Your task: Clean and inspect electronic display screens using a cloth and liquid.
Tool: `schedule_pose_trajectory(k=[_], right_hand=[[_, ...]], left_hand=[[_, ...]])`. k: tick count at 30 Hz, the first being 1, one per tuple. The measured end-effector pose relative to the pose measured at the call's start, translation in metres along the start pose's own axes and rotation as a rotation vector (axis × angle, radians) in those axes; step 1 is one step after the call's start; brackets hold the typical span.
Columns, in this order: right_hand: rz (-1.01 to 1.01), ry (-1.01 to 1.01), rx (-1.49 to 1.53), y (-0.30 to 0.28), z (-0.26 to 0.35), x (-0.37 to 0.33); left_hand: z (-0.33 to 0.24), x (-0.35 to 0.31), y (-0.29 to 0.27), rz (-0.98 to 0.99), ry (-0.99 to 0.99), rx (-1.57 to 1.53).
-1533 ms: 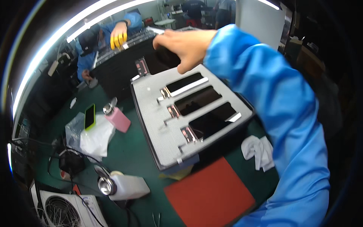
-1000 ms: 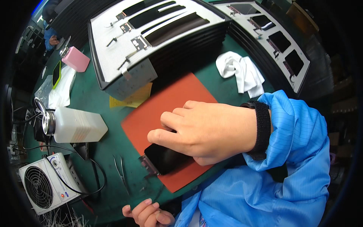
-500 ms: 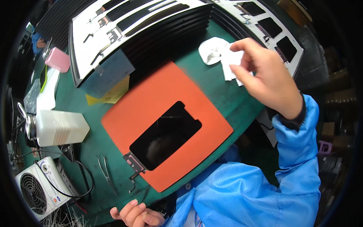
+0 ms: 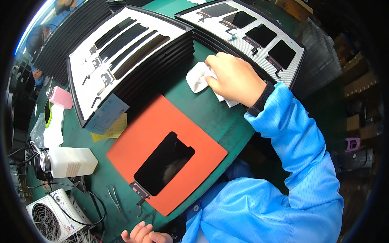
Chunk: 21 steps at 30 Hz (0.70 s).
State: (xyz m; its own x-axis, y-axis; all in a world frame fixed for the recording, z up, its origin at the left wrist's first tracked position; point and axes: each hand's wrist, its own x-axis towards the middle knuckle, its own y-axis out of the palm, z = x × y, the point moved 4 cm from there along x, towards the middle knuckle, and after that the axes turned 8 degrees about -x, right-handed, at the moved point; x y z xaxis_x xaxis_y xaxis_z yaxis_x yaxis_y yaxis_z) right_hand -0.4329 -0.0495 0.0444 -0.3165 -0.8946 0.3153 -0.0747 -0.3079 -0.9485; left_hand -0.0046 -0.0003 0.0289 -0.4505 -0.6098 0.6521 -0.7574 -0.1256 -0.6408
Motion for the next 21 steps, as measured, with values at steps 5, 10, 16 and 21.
schedule_pose_trajectory(k=[5, 10, 16, 21], right_hand=[[-0.104, 0.038, 0.092, -0.016, -0.006, 0.000], [-0.391, 0.002, 0.451, -0.063, 0.016, -0.026], [-0.017, -0.359, 0.722, -0.095, 0.111, -0.116], [0.279, -0.587, 1.093, -0.080, 0.158, -0.152]], left_hand=[[0.005, 0.001, 0.012, -0.132, 0.104, 0.029], [0.006, 0.005, 0.009, -0.178, 0.115, -0.021], [-0.037, 0.020, 0.016, -0.007, -0.003, -0.666], [-0.052, 0.020, 0.034, 0.232, -0.081, -0.701]])
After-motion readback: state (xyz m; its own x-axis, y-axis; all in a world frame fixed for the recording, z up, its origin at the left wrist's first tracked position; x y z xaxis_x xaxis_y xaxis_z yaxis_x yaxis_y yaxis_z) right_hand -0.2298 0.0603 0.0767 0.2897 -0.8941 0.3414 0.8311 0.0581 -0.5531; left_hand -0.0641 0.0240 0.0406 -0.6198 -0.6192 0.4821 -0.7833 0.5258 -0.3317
